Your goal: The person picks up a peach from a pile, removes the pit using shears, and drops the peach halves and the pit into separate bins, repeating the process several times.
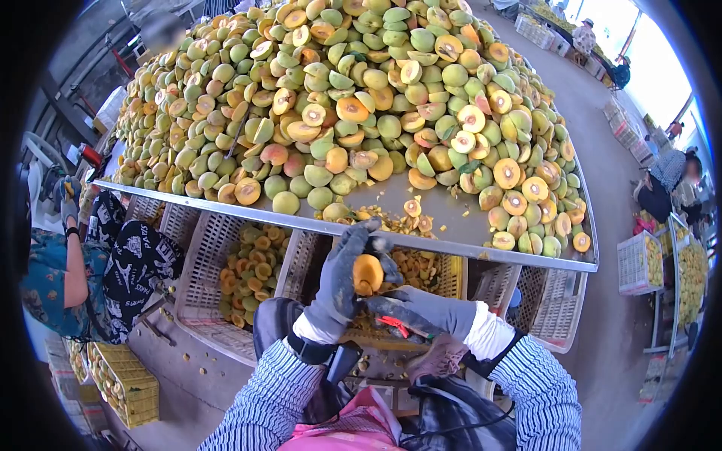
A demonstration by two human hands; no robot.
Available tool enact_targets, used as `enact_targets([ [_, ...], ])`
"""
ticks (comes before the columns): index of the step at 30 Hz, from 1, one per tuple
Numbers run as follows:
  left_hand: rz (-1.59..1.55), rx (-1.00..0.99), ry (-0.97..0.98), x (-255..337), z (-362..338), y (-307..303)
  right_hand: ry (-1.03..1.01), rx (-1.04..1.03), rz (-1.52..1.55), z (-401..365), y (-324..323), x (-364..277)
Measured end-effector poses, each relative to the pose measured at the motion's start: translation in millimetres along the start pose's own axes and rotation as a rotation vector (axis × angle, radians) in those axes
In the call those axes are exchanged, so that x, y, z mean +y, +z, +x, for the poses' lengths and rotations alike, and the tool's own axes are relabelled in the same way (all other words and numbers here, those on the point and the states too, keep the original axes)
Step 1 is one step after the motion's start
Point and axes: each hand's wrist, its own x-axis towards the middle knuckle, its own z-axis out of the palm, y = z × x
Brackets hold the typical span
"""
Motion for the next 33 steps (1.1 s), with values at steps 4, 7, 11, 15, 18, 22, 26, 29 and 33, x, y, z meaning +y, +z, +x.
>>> enact_targets([
  [4,1.477,-0.089,0.953,13,-5,6,0.189,0.075,-0.436,-15,-20,-17],
  [7,0.965,0.249,0.778,45,-9,-5,0.178,0.405,-0.832,-48,-38,-5],
  [11,0.904,0.656,1.071,104,-35,-3,0.132,1.27,-0.891,-91,-99,27],
  [15,1.035,0.558,1.04,104,-35,-4,0.313,1.444,-0.975,-96,-168,37],
  [18,1.05,0.443,0.852,81,-21,12,0.44,1.583,-1.047,-88,-210,50],
  [22,0.77,0.25,0.467,43,-2,25,0.428,1.568,-0.803,-104,-253,98],
  [26,0.842,0.158,0.371,12,10,21,-0.045,1.448,0.183,-118,-212,68],
  [29,0.86,0.1,0.392,-9,13,23,-0.198,1.34,0.514,-108,-171,43],
  [33,0.884,-0.021,0.497,-36,19,40,-0.115,1.074,0.682,-63,-82,-14],
])
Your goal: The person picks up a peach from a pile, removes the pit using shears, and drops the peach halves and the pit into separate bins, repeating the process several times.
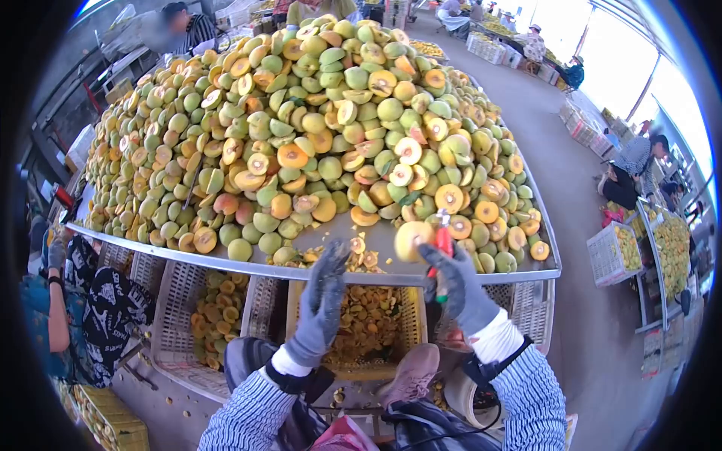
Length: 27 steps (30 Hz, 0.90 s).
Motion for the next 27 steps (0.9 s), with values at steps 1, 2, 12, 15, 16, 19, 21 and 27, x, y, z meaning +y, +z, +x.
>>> enact_targets([
  [1,-0.003,-0.011,0.041,-11,0,4,0.022,-0.078,-0.058,-12,24,9],
  [2,-0.002,-0.02,0.085,-17,-1,0,0.039,-0.105,-0.058,-21,42,17],
  [12,-0.198,0.242,0.002,-18,2,-60,-0.684,-0.437,-1.213,-28,116,39],
  [15,-0.183,0.174,0.021,-13,-1,-74,-0.727,-0.451,-1.271,-35,125,38],
  [16,-0.271,0.193,-0.036,-18,-2,-79,-0.729,-0.458,-1.274,-37,128,37],
  [19,-0.376,0.212,-0.103,-32,-2,-88,-0.687,-0.531,-1.353,-43,131,36],
  [21,-0.318,0.195,-0.107,-15,-1,-86,-0.592,-0.593,-1.317,-43,133,40],
  [27,0.26,0.337,0.246,-7,-8,-86,-0.515,-0.674,-1.129,-47,136,55],
])
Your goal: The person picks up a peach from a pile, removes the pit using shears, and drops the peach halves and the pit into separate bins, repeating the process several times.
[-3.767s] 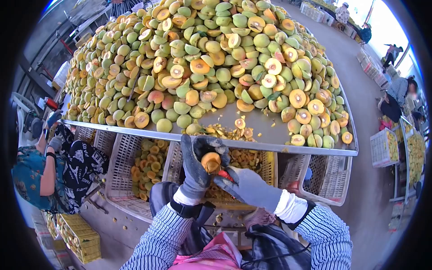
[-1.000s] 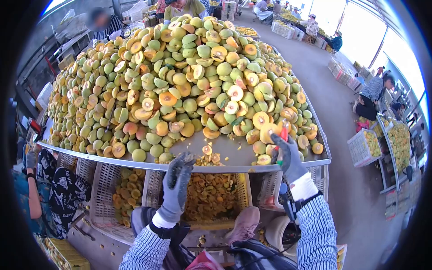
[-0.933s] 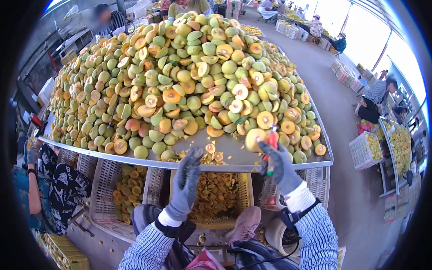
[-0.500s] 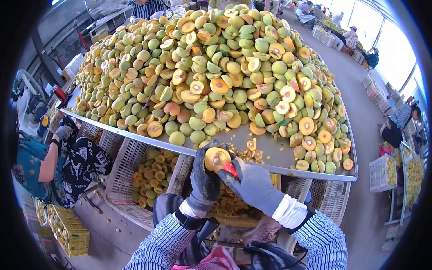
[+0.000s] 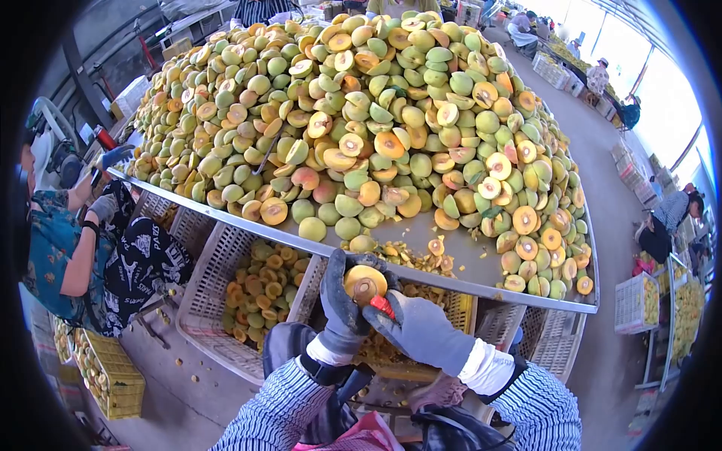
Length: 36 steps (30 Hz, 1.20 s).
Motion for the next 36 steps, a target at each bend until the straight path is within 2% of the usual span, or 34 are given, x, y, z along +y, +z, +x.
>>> enact_targets([
  [1,-0.029,0.012,-0.03,-11,-2,0,-0.004,-0.001,0.0,0,-4,-2],
  [2,-0.028,0.013,-0.026,-8,-1,-1,0.226,-0.203,0.325,-2,-12,-8],
  [3,0.126,0.013,0.102,5,3,-2,0.457,-0.405,0.651,-3,-17,-12],
  [4,0.279,0.011,0.23,16,6,-2,0.454,-0.401,0.654,-4,-15,-11],
  [6,0.213,-0.002,0.203,20,9,2,0.327,-0.274,0.601,-7,-7,-6],
  [7,0.219,-0.02,0.22,17,10,3,0.329,-0.274,0.603,-8,-8,-3],
  [9,0.225,-0.042,0.236,15,9,5,0.502,-0.388,0.668,-9,-11,5],
  [10,0.192,-0.085,0.255,16,9,6,0.5,-0.386,0.669,-11,-11,11],
  [12,0.163,-0.142,0.275,17,10,8,0.617,-0.482,1.459,-21,-1,27],
  [13,0.029,-0.202,0.18,19,12,11,0.51,-0.525,1.445,-25,2,37],
  [14,-0.105,-0.256,0.077,22,10,13,0.516,-0.529,1.448,-26,1,44],
  [15,-0.175,-0.336,0.003,26,14,12,0.469,-0.53,1.341,-28,-2,51],
  [16,-0.177,-0.334,-0.002,29,18,12,0.421,-0.527,1.231,-27,-6,56],
  [17,-0.234,-0.481,-0.05,31,20,11,0.457,-0.712,1.392,-24,-10,58],
  [18,-0.292,-0.634,-0.096,32,23,11,0.462,-0.7,1.402,-28,-11,57],
  [19,-0.313,-0.694,-0.081,30,25,12,0.488,-0.715,1.445,-31,-12,54],
  [22,-0.306,-0.696,-0.188,22,21,14,0.498,-0.687,1.425,-37,-14,50],
  [23,-0.303,-0.696,-0.189,18,18,15,0.464,-0.632,1.264,-36,-15,52],
  [24,-0.37,-0.613,-0.343,13,14,19,0.428,-0.576,1.104,-35,-16,54],
  [25,-0.437,-0.526,-0.496,9,9,21,0.425,-0.577,1.104,-32,-20,52],
  [26,-0.436,-0.528,-0.495,7,6,23,0.487,-0.563,0.91,-28,-26,50],
  [27,-0.331,-0.483,-0.195,6,5,25,0.542,-0.539,0.716,-26,-31,47],
  [28,-0.224,-0.431,0.103,6,3,27,0.538,-0.53,0.716,-26,-33,45],
  [29,0.153,-0.217,0.279,9,-1,31,0.535,-0.549,0.746,-27,-35,42],
  [30,0.15,-0.221,0.281,11,-1,28,0.533,-0.57,0.775,-27,-37,42],
  [31,-0.14,-0.391,-0.092,12,1,22,0.498,-0.571,0.97,-32,-29,46],
  [32,-0.428,-0.546,-0.469,15,5,19,0.493,-0.567,0.966,-36,-26,45],
  [34,-0.527,-0.578,-0.433,34,14,23,0.47,-0.633,1.239,-40,-26,42],
  [35,-0.637,-0.562,-0.566,32,14,24,0.45,-0.728,1.301,-38,-27,47],
  [36,-0.747,-0.545,-0.695,30,16,24,0.443,-0.728,1.29,-37,-29,43],
])
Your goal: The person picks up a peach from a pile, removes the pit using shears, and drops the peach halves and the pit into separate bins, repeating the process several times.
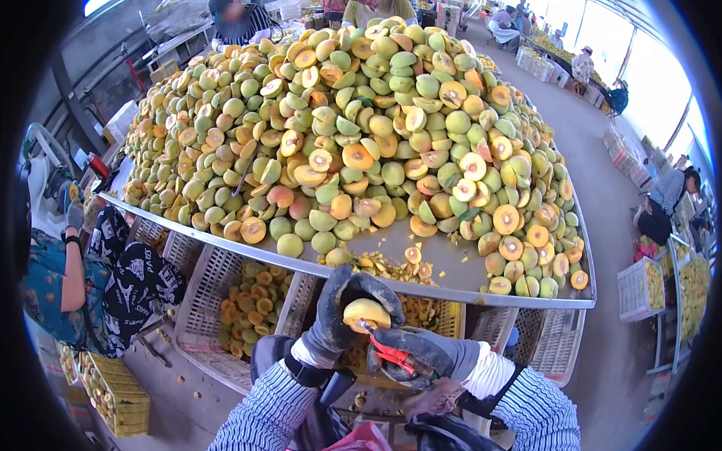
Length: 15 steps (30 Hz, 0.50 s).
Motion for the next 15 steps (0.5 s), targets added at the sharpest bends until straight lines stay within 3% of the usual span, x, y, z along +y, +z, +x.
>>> enact_targets([
  [1,0.105,-0.082,0.095,-6,0,-9,0.003,0.096,-0.042,0,6,-2],
  [2,0.587,0.013,0.64,-36,-4,-20,0.003,0.193,-0.08,1,9,-2],
  [4,0.665,-0.037,0.579,-27,-3,-23,0.007,0.22,-0.185,4,-4,5],
  [5,0.665,-0.038,0.58,-28,-3,-23,-0.031,0.286,-0.42,7,-9,8],
  [6,0.826,0.074,0.668,-30,-3,-24,-0.068,0.348,-0.657,9,-10,7],
  [8,0.985,0.19,0.76,-40,0,-32,0.05,0.417,-0.72,8,-3,-5],
  [10,1.011,0.265,0.659,-44,3,-35,-0.035,0.502,-1.131,5,3,-11],
  [11,1.011,0.261,0.656,-45,1,-36,-0.035,0.504,-1.126,3,7,-11],
  [13,0.357,0.416,-0.092,-13,0,-9,-0.106,0.733,-1.672,-1,14,-8],
  [15,0.265,0.45,-0.026,-9,2,-13,-0.052,0.812,-1.674,-8,20,-5],
])
